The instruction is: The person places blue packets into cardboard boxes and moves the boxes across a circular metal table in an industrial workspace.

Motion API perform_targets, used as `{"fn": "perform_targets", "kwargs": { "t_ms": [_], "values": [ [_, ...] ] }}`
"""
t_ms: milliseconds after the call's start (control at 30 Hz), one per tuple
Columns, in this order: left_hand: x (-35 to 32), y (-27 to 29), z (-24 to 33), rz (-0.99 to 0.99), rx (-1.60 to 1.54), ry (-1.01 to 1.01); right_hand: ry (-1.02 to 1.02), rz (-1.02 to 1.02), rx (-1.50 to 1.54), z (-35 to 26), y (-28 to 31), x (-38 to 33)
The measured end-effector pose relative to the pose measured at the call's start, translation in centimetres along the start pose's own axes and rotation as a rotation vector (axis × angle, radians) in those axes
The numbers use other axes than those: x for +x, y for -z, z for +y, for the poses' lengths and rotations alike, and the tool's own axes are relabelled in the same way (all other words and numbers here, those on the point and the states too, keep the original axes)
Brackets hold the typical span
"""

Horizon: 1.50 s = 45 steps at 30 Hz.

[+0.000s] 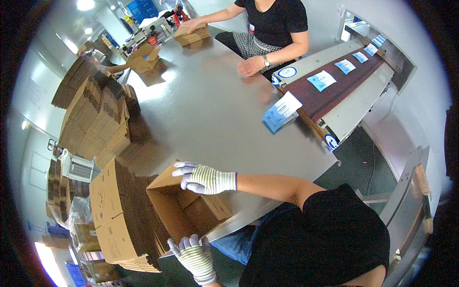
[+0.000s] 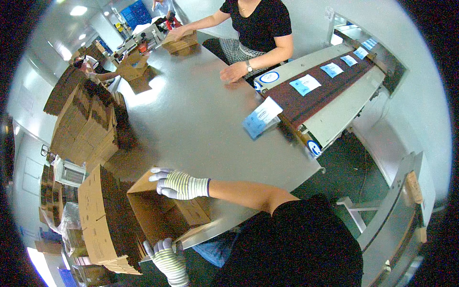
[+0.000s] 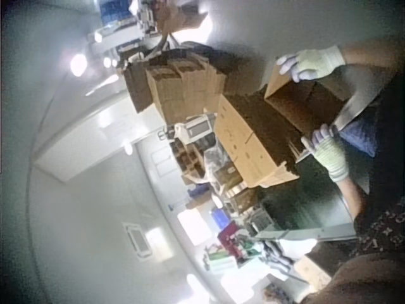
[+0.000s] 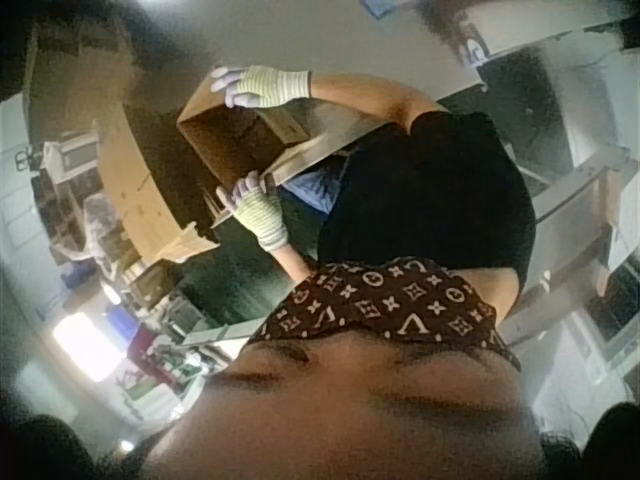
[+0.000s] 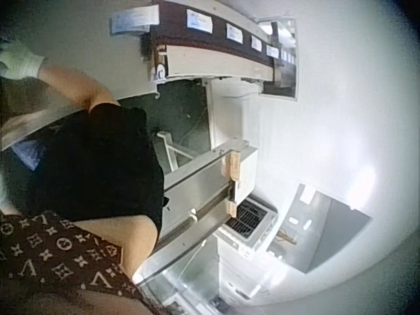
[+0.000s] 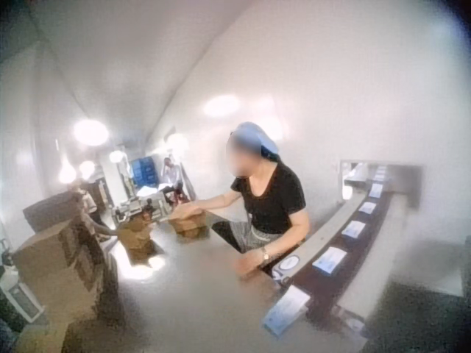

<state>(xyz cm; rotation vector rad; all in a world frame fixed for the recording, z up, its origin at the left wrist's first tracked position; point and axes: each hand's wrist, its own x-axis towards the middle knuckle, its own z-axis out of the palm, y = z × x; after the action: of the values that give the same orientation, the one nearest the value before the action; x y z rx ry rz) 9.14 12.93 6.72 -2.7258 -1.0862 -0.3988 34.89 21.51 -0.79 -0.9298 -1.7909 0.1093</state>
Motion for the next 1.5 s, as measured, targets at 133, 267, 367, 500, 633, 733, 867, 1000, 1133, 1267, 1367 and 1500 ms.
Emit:
{"fn": "perform_targets", "kwargs": {
  "t_ms": [133, 267, 367, 500, 633, 733, 867, 1000, 1133, 1267, 1367, 1500],
  "values": [
    [0.8, -1.1, 0.0, 0.055, 0.013, -0.039, -0.150, 0.110, -0.072, -1.1, 1.8, -0.4],
    [0.9, -2.4, 0.6, 0.102, -0.019, 0.000, -0.343, -0.060, -0.119, 1.2, 7.0, -3.4],
    [1.1, -2.5, 0.9, 0.119, -0.009, 0.008, -0.539, -0.234, -0.359, 4.5, 12.0, -6.7],
    [1.4, -2.4, 1.5, 0.098, -0.016, 0.071, -0.775, -0.462, -0.574, 5.7, 19.9, -7.3],
    [1.9, -3.2, 1.7, 0.146, -0.003, 0.049, -0.860, -0.519, -0.789, 9.4, 26.9, -9.1],
    [2.1, -3.3, 2.0, 0.160, -0.017, 0.066, -0.923, -0.536, -0.784, 10.9, 30.9, -9.4],
    [2.2, -3.1, 2.1, 0.102, -0.004, 0.054, -1.098, -0.807, -0.851, 12.9, 33.5, -9.3],
    [2.6, -2.8, 2.5, 0.109, 0.007, 0.046, -1.003, -0.874, -0.755, 15.4, 35.2, -10.0],
    [2.6, -2.9, 2.5, 0.116, 0.012, 0.048, -0.897, -1.049, -0.665, 18.0, 35.5, -10.0],
    [2.8, -2.8, 2.7, 0.077, 0.043, 0.056, -0.971, -1.371, -0.663, 18.9, 32.2, -10.5],
    [2.7, -2.8, 2.7, 0.070, 0.067, 0.062, -1.284, -1.317, -0.521, 15.3, 29.2, -9.7],
    [2.6, -2.9, 2.7, 0.135, 0.043, 0.065, -1.177, -1.023, -0.394, 7.1, 25.6, -10.3]
  ]
}}
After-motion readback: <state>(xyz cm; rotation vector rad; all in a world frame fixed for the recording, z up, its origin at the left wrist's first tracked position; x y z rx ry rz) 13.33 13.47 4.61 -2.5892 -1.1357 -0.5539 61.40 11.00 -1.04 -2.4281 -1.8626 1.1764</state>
